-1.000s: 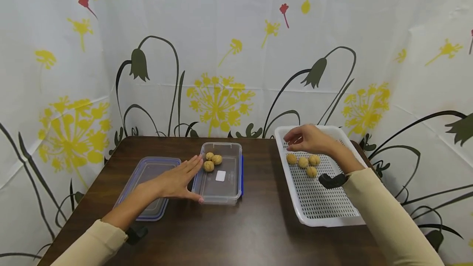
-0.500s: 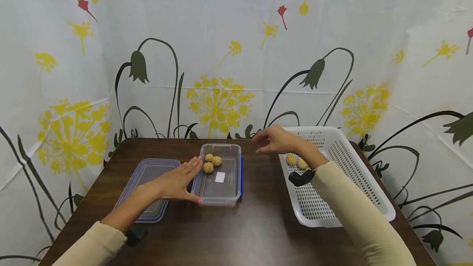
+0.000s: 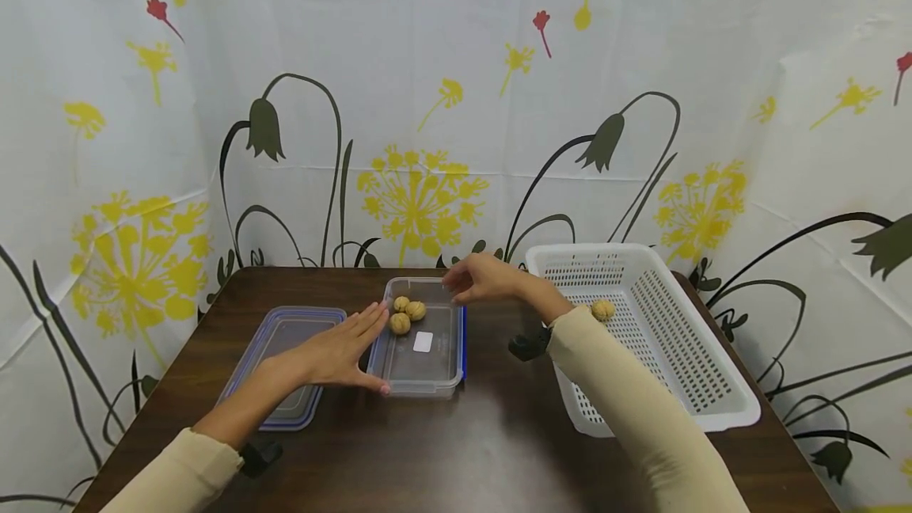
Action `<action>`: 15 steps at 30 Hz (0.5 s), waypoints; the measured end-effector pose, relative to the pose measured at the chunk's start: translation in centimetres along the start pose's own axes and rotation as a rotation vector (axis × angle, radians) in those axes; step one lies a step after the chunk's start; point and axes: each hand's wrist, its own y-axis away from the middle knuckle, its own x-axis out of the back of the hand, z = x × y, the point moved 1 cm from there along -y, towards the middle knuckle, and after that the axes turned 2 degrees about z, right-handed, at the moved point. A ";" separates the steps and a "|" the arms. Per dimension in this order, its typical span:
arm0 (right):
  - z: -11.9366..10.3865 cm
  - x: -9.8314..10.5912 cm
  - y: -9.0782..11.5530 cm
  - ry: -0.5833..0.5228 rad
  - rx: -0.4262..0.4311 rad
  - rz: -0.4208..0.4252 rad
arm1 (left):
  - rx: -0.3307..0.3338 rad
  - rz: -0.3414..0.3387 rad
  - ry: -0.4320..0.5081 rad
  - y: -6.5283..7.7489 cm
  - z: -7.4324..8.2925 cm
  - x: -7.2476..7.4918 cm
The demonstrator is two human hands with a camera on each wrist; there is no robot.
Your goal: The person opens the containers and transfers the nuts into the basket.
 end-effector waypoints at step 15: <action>0.2 -5.5 -4.0 0.038 -0.060 -0.060 | -0.004 0.001 -0.010 0.0 0.3 0.1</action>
